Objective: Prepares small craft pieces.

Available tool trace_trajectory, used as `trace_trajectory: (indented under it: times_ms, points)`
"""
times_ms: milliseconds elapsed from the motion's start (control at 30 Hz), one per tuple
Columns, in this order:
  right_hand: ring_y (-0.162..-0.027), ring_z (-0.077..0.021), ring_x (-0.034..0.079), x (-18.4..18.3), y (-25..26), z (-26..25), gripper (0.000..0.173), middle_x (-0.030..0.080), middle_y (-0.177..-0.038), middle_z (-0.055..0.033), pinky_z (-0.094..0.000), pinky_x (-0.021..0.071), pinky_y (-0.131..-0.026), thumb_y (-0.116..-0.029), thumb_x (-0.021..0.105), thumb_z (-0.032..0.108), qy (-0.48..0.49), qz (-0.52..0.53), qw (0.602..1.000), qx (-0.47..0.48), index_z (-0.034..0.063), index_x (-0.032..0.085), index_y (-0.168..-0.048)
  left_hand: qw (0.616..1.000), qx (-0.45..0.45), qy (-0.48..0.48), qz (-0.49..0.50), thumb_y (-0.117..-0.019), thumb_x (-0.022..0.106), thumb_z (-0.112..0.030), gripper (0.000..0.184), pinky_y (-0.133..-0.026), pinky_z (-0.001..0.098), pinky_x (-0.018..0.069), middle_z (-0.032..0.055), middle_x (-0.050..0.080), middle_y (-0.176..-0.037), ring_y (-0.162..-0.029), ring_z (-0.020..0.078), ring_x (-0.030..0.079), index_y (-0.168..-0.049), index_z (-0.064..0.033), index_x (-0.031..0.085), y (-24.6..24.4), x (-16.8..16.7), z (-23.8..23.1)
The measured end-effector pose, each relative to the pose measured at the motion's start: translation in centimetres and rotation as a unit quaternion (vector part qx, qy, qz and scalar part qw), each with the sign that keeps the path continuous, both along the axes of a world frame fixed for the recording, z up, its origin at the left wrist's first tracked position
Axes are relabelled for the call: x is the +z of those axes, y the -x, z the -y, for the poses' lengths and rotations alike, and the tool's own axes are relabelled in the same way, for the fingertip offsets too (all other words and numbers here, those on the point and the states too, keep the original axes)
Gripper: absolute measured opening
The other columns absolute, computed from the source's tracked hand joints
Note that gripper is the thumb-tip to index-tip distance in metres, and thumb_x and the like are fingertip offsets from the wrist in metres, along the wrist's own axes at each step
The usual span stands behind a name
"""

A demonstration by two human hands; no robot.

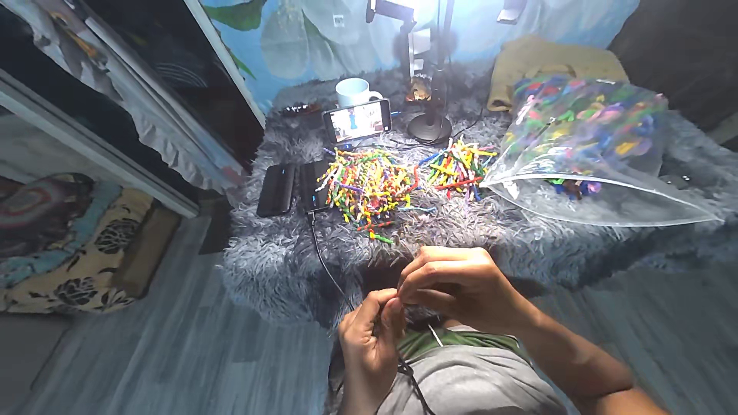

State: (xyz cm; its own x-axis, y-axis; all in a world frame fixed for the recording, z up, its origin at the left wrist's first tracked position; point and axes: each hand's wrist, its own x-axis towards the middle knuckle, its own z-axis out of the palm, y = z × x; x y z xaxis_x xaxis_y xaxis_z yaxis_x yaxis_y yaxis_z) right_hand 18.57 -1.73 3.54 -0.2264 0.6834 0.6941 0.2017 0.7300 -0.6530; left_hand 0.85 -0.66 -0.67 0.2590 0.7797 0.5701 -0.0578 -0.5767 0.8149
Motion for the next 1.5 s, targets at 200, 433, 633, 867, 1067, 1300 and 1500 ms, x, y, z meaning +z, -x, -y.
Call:
trace_trajectory:
  times_ms: [200, 433, 633, 867, 1067, 1300, 1500]
  points:
    - [-0.099, -0.0014, 0.069, -1.4, 0.7, 0.2, 0.015, 0.074, -0.106, 0.0031, -0.0202, 0.0574, -0.090, -0.0964, 0.064, -0.003, 0.152, -0.237, 0.941, 0.188, 0.0021, 0.071, -0.108, 0.924, -0.305, 0.173, 0.150, -0.1065, 0.050, -0.033, 0.028, -0.048, 0.0032, 0.0342, -0.0160, 0.065, -0.073, -0.056, -0.0160, 0.046, -0.099, -0.0167, 0.071, 1.1, 1.3, -0.2]
    - [-0.097, -0.0020, 0.065, -0.6, 1.0, 1.1, 0.017, 0.070, -0.107, -0.0044, -0.0175, 0.0555, -0.085, -0.1008, 0.065, 0.014, 0.058, -0.180, 0.974, 0.129, -0.0011, 0.070, -0.107, 0.952, -0.242, 0.107, 0.156, -0.1056, 0.054, -0.026, 0.022, -0.053, 0.0032, 0.0400, -0.0137, 0.065, -0.076, -0.060, -0.0144, 0.050, -0.106, -0.0141, 0.072, 0.4, 2.5, 0.9]
    - [-0.096, -0.0050, 0.064, -0.3, 1.5, 2.5, 0.011, 0.070, -0.098, -0.0067, -0.0158, 0.0533, -0.084, -0.0973, 0.070, 0.010, -0.067, -0.072, 0.987, -0.125, 0.0023, 0.075, -0.102, 0.996, -0.024, -0.074, 0.037, -0.1056, 0.057, -0.022, 0.018, -0.059, 0.0077, 0.0510, -0.0073, 0.067, -0.079, -0.065, -0.0084, 0.060, -0.110, -0.0095, 0.069, -0.5, 1.9, 1.0]
    - [-0.100, -0.0102, 0.062, -0.6, 2.1, 3.4, 0.015, 0.068, -0.102, -0.0095, -0.0168, 0.0494, -0.091, -0.0997, 0.065, 0.008, -0.168, 0.046, 0.949, -0.265, 0.0025, 0.073, -0.111, 0.988, 0.050, -0.143, -0.004, -0.1042, 0.059, -0.020, 0.017, -0.065, 0.0084, 0.0508, -0.0050, 0.068, -0.080, -0.069, -0.0071, 0.061, -0.110, -0.0082, 0.069, -1.0, 1.7, 1.0]
    - [-0.098, -0.0164, 0.060, -1.4, 2.2, 3.5, 0.017, 0.065, -0.103, -0.0120, -0.0204, 0.0480, -0.091, -0.0987, 0.066, 0.009, -0.241, 0.130, 0.912, -0.304, 0.0024, 0.071, -0.114, 0.997, -0.038, -0.055, 0.033, -0.1031, 0.060, -0.019, 0.016, -0.057, 0.0072, 0.0498, -0.0088, 0.065, -0.074, -0.062, -0.0104, 0.058, -0.108, -0.0069, 0.068, -1.0, 1.8, 1.1]
    - [-0.096, -0.0067, 0.062, -1.6, 2.6, 3.5, 0.009, 0.064, -0.101, -0.0069, -0.0152, 0.0502, -0.087, -0.1007, 0.064, 0.010, -0.161, -0.017, 0.965, -0.207, 0.0032, 0.069, -0.106, 0.983, -0.148, 0.048, 0.093, -0.1063, 0.053, -0.023, 0.018, -0.054, 0.0057, 0.0469, -0.0128, 0.066, -0.078, -0.061, -0.0117, 0.056, -0.110, -0.0106, 0.066, -0.9, 2.5, 1.4]
    - [-0.093, 0.0001, 0.058, -2.2, 3.5, 3.1, 0.014, 0.058, -0.098, -0.0037, -0.0109, 0.0487, -0.084, -0.1050, 0.057, 0.015, -0.092, -0.127, 0.973, -0.171, 0.0023, 0.061, -0.102, 0.976, -0.156, 0.045, 0.146, -0.1083, 0.048, -0.024, 0.020, -0.055, 0.0047, 0.0456, -0.0126, 0.065, -0.079, -0.063, -0.0121, 0.055, -0.111, -0.0130, 0.065, -1.8, 2.2, 2.0]
